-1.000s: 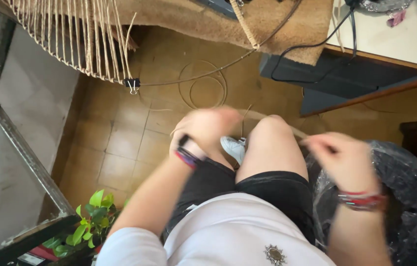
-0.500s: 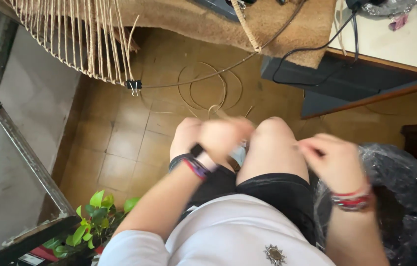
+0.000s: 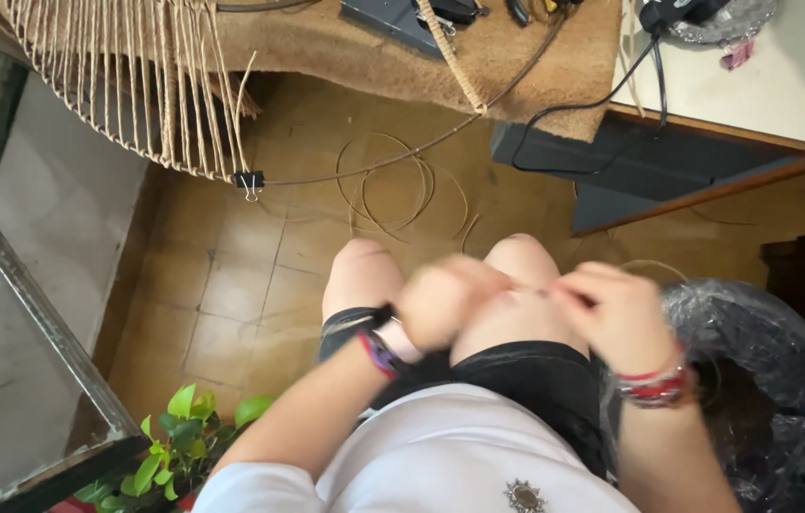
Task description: Assembling a wicker furniture piece by weaving strips and securing them with glue and staples
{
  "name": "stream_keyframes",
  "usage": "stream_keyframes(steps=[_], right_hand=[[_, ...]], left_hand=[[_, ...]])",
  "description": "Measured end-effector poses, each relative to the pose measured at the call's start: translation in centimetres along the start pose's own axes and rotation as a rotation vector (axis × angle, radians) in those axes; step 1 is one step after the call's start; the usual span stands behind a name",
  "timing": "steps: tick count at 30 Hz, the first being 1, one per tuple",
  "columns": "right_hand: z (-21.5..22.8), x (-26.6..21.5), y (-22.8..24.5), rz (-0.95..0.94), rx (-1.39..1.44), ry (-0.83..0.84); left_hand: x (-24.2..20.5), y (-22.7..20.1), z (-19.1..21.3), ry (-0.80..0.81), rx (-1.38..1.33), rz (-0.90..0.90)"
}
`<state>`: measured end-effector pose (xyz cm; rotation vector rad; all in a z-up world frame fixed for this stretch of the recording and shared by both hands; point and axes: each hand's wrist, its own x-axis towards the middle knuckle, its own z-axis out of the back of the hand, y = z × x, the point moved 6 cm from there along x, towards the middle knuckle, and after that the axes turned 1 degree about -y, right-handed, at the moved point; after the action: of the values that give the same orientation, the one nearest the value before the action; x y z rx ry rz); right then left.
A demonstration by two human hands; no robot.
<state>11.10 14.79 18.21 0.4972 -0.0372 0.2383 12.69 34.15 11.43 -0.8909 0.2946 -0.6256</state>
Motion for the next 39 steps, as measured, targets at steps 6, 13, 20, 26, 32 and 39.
stream_keyframes(steps=[6,13,20,26,32,39], right_hand=[[4.9,-3.2,-9.1,-0.245,-0.148,-0.082],[-1.6,0.4,-1.1,-0.041,-0.113,-0.026],[-0.1,-0.2,-4.3,-0.191,0.009,0.088],[5.6,-4.1,-11.9,-0.428,-0.017,-0.104],[2.1,0.5,-5.1,-0.144,-0.199,-0.067],[-1.1,1.9,-3.1,0.028,0.033,0.019]], left_hand=[[-4.5,17.6,8.4,-0.047,1.026,0.521],[1.1,-3.1,3.0,0.144,0.028,0.351],[-0.6,2.1,7.4,0.292,0.524,0.388],[-5.6,21.7,10.6,-0.1,0.653,0.782],[-1.6,15.0,5.2,-0.072,0.525,0.277],[0.9,0.1,2.9,-0.153,-0.1,-0.141]])
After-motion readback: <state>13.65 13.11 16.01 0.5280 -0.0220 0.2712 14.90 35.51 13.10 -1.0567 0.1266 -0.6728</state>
